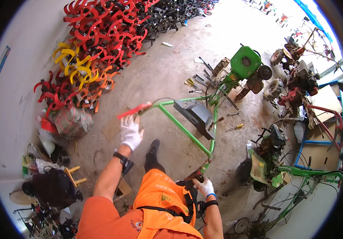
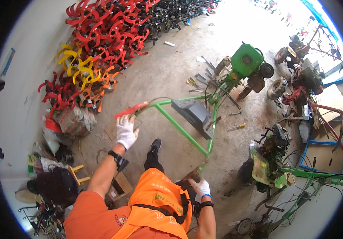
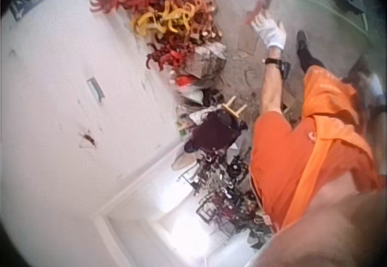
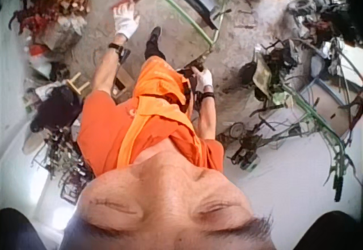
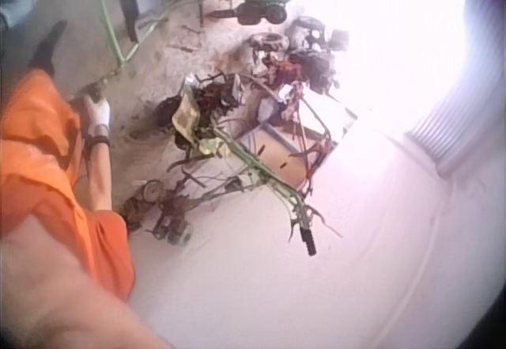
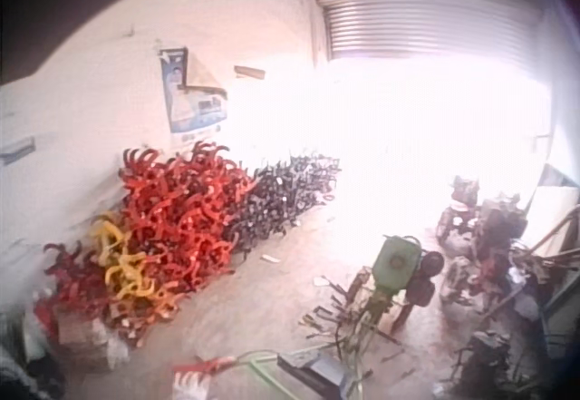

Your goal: The person works on a green walk-behind tractor engine, using a wrench to tighten bolts on the engine casing and adjusting components. The person repositions the tractor and continues tightening fasteners on the engine.

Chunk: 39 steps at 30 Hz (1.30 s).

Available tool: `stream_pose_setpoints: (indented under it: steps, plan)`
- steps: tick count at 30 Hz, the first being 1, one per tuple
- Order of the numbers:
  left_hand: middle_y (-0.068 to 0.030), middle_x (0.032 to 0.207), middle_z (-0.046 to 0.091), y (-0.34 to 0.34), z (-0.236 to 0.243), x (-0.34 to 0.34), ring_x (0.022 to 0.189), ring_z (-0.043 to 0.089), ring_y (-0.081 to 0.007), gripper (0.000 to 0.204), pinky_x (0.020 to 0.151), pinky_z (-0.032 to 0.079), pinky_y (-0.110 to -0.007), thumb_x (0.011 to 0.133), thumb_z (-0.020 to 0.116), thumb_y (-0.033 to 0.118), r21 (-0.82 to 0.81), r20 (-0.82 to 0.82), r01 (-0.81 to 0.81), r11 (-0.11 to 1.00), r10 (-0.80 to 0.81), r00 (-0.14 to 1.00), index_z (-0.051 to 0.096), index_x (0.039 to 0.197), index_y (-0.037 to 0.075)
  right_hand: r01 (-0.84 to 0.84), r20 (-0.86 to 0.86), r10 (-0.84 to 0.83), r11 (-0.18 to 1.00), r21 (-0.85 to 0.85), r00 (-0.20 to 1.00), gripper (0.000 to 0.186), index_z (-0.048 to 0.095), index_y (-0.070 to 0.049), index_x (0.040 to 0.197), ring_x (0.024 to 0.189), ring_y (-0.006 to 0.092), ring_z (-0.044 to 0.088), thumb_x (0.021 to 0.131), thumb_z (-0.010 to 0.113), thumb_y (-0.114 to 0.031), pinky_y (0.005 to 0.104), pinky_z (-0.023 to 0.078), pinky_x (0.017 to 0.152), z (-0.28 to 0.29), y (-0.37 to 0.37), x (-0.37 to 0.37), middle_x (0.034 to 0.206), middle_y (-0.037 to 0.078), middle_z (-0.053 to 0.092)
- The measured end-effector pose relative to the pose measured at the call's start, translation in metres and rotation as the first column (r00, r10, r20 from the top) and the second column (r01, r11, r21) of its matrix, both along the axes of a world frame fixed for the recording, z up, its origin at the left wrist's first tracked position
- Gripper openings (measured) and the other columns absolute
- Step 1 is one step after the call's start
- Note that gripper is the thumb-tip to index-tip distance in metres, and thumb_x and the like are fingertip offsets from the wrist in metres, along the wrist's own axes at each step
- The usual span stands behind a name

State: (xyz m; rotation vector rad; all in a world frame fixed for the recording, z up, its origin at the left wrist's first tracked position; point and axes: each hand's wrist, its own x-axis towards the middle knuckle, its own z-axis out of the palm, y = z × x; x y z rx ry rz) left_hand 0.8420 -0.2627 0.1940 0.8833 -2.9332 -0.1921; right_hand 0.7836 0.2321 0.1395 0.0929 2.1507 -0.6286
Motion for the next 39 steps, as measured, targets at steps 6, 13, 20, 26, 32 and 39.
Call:
stream_pose_setpoints:
  steps: [6, 13, 20, 26, 32, 39]
  plan:
    - [-0.0177, 0.125, 0.080, 0.193, 0.020, 0.067, 0.116, 0.077, -0.0332, 0.035, 0.101, 0.061, -0.042, 0.102, 0.079, 0.027, 0.705, -0.142, 0.033, 0.708, 0.096, 0.985, 0.076, 0.130, 0.005, 0.010, -0.243, -0.037, 0.994, -0.109, 0.969, 0.051, 0.073, 0.000, 0.124, 0.087, 0.0239, 0.074, 0.104, 0.071, -0.047, 0.0389, 0.059, 0.081, 0.038, 0.076, -0.041, 0.098, 0.013, 0.080]
    - [-0.0125, 0.109, 0.082, 0.309, 0.069, 0.061, 0.100, 0.077, -0.0188, 0.023, 0.090, 0.062, -0.035, 0.106, 0.071, 0.011, 0.911, -0.188, 0.142, 0.388, 0.083, 0.979, 0.076, 0.125, 0.000, 0.061, -0.222, -0.220, 0.826, -0.560, 0.950, 0.036, 0.074, -0.002, 0.131, 0.110, 0.0262, 0.079, 0.111, 0.068, -0.031, 0.0388, 0.059, 0.098, 0.089, 0.071, -0.104, 0.117, 0.021, 0.080]
    - [-0.0151, 0.122, 0.078, 0.357, 0.060, -0.081, 0.108, 0.077, -0.0208, 0.033, 0.091, 0.062, -0.035, 0.105, 0.074, 0.013, 0.873, -0.386, 0.251, 0.419, 0.278, 0.880, 0.071, 0.135, -0.001, -0.375, -0.512, 0.152, 0.852, -0.366, 0.845, 0.027, 0.077, -0.005, 0.126, 0.104, 0.0307, 0.077, 0.109, 0.072, -0.025, 0.0375, 0.059, 0.091, 0.126, 0.025, -0.172, 0.113, 0.016, 0.079]
    - [-0.0212, 0.120, 0.078, 0.398, 0.054, -0.209, 0.110, 0.079, -0.0289, 0.037, 0.093, 0.061, -0.040, 0.110, 0.068, 0.022, 0.921, -0.308, 0.292, 0.258, 0.022, 0.951, 0.067, 0.141, 0.002, -0.084, -0.164, -0.013, 0.818, -0.569, 0.986, 0.023, 0.078, -0.001, 0.128, 0.097, 0.0121, 0.072, 0.112, 0.072, -0.017, 0.0305, 0.059, 0.089, 0.159, 0.047, -0.265, 0.108, 0.007, 0.081]
    - [-0.0301, 0.111, 0.076, 0.444, 0.059, -0.350, 0.111, 0.074, -0.0503, 0.042, 0.086, 0.061, -0.052, 0.113, 0.064, 0.036, 0.876, -0.423, 0.425, 0.226, -0.061, 0.904, 0.068, 0.138, 0.003, -0.043, -0.241, -0.064, 0.910, -0.413, 0.968, 0.034, 0.081, -0.001, 0.125, 0.098, 0.0142, 0.074, 0.108, 0.074, -0.030, 0.0332, 0.059, 0.090, 0.173, 0.103, -0.393, 0.111, 0.011, 0.084]
    - [-0.0318, 0.112, 0.075, 0.423, 0.082, -0.456, 0.108, 0.072, -0.0524, 0.035, 0.087, 0.060, -0.056, 0.113, 0.061, 0.033, 0.876, -0.285, 0.359, 0.323, -0.255, 0.924, 0.070, 0.135, 0.007, 0.235, -0.056, -0.327, 0.777, -0.585, 0.943, 0.036, 0.077, 0.003, 0.128, 0.094, 0.0157, 0.074, 0.103, 0.077, -0.024, 0.0314, 0.059, 0.088, 0.170, 0.103, -0.488, 0.109, 0.009, 0.083]
